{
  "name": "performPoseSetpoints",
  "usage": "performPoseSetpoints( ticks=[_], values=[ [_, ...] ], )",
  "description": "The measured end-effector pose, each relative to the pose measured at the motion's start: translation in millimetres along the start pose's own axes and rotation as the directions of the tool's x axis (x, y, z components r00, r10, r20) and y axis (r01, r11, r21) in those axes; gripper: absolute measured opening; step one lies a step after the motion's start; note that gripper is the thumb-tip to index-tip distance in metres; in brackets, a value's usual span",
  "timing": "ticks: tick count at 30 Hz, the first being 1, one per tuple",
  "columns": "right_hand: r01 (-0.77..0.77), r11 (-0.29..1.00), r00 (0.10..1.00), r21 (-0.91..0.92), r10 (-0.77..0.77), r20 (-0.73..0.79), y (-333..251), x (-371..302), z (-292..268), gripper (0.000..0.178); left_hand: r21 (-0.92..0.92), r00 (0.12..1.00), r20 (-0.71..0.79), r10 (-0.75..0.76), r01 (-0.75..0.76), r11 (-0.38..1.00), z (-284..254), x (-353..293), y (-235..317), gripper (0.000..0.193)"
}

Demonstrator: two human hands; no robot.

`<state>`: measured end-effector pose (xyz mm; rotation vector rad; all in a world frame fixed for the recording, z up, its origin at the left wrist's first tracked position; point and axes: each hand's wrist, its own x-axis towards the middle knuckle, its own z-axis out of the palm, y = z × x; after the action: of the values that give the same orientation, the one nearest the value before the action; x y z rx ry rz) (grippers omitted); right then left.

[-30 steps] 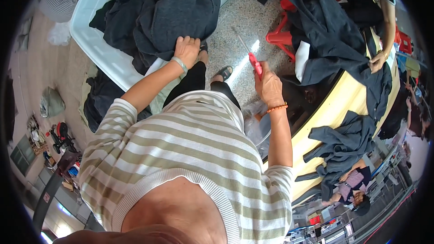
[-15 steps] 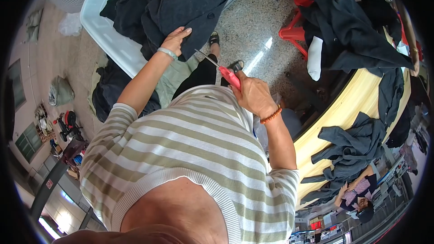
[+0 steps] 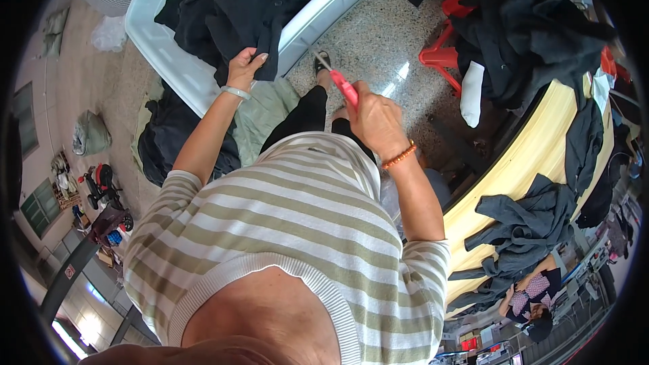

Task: Trimming excess threads and inspecting black garments on a sewing factory floor.

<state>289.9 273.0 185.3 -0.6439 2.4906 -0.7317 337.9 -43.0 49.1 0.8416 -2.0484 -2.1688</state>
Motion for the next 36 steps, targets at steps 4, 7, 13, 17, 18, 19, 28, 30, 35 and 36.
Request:
performPoseSetpoints(
  ticks=[4, 7, 13, 17, 18, 19, 28, 30, 35, 36],
  values=[
    [0.077, 0.997, 0.995, -0.013, -0.076, 0.071, -14, 3, 10, 0.022, 0.137, 0.998, 0.053, 0.02, -0.027, 0.99, -2, -14, -8, 0.012],
    [0.164, 0.986, 0.974, -0.006, -0.161, 0.16, -11, 3, 11, 0.022, 0.236, 0.975, 0.208, -0.071, 0.02, 0.972, -1, -42, 5, 0.015],
    [0.152, 0.985, 0.964, 0.077, -0.164, 0.207, 12, -1, 9, 0.023, 0.351, 0.84, 0.488, -0.238, 0.061, 0.934, -21, -97, 13, 0.015],
    [0.089, 0.992, 0.975, 0.087, -0.105, 0.197, 20, -2, 16, 0.023, 0.877, 0.929, 0.362, 0.075, -0.367, 0.31, 0, -77, 41, 0.041],
    [0.062, 0.995, 0.984, 0.076, -0.074, 0.162, 21, -3, 18, 0.023, 0.86, 0.898, 0.363, 0.248, -0.425, 0.282, 18, -71, 60, 0.046],
    [0.038, 0.997, 0.991, 0.065, -0.046, 0.126, 22, -5, 20, 0.023, 0.854, 0.882, 0.402, 0.247, -0.458, 0.248, 31, -65, 65, 0.051],
    [-0.11, 0.993, 0.984, 0.041, 0.103, 0.148, 26, -15, 14, 0.023, 0.884, 0.789, 0.405, 0.462, -0.467, 0.024, 68, 13, 23, 0.091],
    [-0.129, 0.988, 0.983, 0.08, 0.117, 0.141, 24, -14, 17, 0.024, 0.857, 0.823, 0.338, 0.456, -0.47, 0.213, 73, 31, 29, 0.088],
    [-0.098, 0.994, 0.99, 0.044, 0.093, 0.104, 2, 5, 5, 0.024, 0.679, 0.963, 0.183, 0.198, -0.27, 0.682, 86, 113, 30, 0.055],
    [-0.1, 0.994, 0.991, 0.036, 0.096, 0.093, 1, 8, 0, 0.024, 0.698, 0.945, 0.215, 0.248, -0.326, 0.637, 84, 120, 31, 0.047]
  ],
)
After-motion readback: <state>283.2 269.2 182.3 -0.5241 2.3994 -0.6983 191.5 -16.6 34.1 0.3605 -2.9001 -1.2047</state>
